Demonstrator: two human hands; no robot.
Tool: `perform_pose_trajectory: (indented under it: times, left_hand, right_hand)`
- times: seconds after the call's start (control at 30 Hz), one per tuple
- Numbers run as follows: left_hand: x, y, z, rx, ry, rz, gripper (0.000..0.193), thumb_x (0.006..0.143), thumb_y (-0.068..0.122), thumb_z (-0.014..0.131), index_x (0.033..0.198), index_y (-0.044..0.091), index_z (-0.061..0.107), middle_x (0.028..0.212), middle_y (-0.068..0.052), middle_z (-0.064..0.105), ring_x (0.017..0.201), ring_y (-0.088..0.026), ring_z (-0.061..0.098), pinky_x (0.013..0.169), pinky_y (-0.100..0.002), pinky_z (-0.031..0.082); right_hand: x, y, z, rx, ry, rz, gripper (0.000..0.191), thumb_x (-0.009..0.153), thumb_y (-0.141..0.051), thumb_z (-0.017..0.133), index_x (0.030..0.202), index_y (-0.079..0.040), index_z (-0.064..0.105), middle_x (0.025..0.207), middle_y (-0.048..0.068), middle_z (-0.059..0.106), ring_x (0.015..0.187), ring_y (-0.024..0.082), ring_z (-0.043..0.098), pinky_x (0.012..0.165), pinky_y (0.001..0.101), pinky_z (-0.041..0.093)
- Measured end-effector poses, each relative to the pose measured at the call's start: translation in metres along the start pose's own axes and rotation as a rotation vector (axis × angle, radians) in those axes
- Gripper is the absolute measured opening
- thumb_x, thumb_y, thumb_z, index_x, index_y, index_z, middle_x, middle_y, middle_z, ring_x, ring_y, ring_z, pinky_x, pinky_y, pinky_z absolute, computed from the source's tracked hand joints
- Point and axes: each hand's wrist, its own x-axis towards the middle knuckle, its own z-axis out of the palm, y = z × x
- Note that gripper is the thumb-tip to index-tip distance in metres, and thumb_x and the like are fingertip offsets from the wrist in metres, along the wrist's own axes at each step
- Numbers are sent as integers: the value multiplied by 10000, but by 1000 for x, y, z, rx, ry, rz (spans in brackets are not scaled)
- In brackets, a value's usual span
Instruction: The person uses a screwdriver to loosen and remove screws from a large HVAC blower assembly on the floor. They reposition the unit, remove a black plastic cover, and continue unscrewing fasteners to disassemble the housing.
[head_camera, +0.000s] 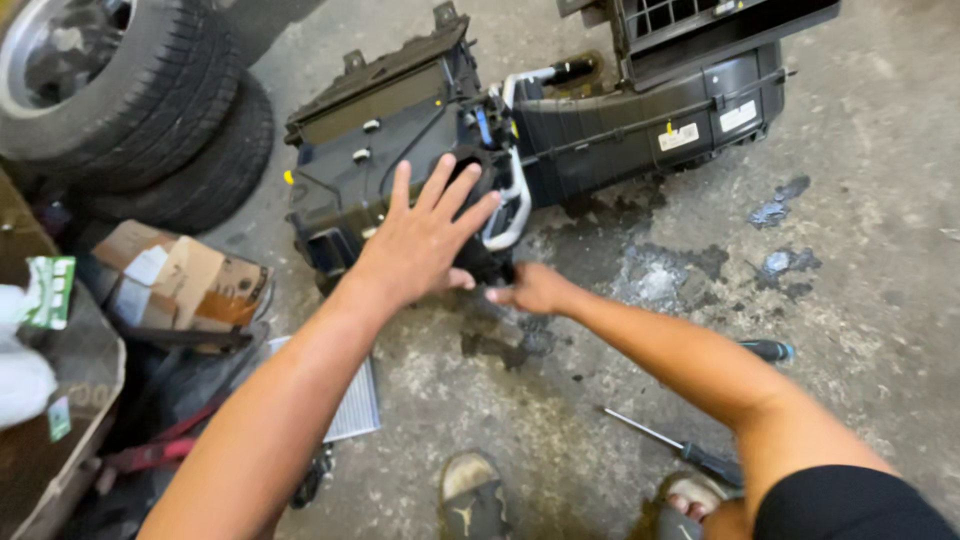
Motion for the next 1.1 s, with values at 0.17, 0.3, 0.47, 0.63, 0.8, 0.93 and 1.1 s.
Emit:
perform_pose_trajectory:
  times: [0.17,0.3,0.47,0.63,0.8,0.93,1.1]
  left_hand:
    - [37,-1,7,67,-178,24,1015,511,528,911,1395,166,570,1579,-151,354,1525,-358,210,1117,-734,219]
    - [38,-7,14,99,-99,88,851,570,560,873,1303,182,661,1547,-179,392,1503,-360,243,1095,-774,220]
    - [44,-11,18,60,-75,132,820,527,548,869,1240,181,696,1550,-132,433,1494,-367,277,1090,-754,252]
    - [55,-24,7,46,-74,139,844,503,540,872,1238,161,700,1539,-117,468,1493,-359,303,1104,-746,257]
    - [78,-41,-8,89,-113,130,872,489,569,868,1249,176,700,1536,-90,478,1488,-333,309,1114,-749,211]
    - [83,-47,-13,124,-76,154,844,512,606,840,1246,206,722,1520,-86,496,1477,-339,327,1125,-750,192]
    - [74,-53,-5,64,2,183,795,550,587,818,1247,213,742,1518,-99,514,1477,-358,347,1138,-728,223]
  right_hand:
    - [28,21,7,428,38,-148,389,849,-384,790,909,-9,708,685,42,689,603,168,641,554,341,508]
    - [27,31,24,496,-21,-102,402,950,-361,653,1003,38,640,724,167,669,637,324,664,599,441,534]
    - [24,39,43,78,298,-224,569,1011,-498,569,1121,60,555,1000,348,656,1000,516,630,846,553,497]
    - [22,29,37,125,277,-202,541,1013,-500,535,1092,34,557,993,328,670,1012,517,627,856,556,493]
    - [24,12,16,238,289,-249,515,970,-488,532,1140,-3,569,977,288,689,975,491,648,826,547,500]
    - [1,65,-33,-291,-55,-401,652,936,-596,611,1217,-8,633,1122,259,695,1027,454,659,869,532,520]
    - [-126,190,-107,-940,-449,551,513,778,-229,873,1257,-169,698,1163,91,768,1070,299,753,851,467,632]
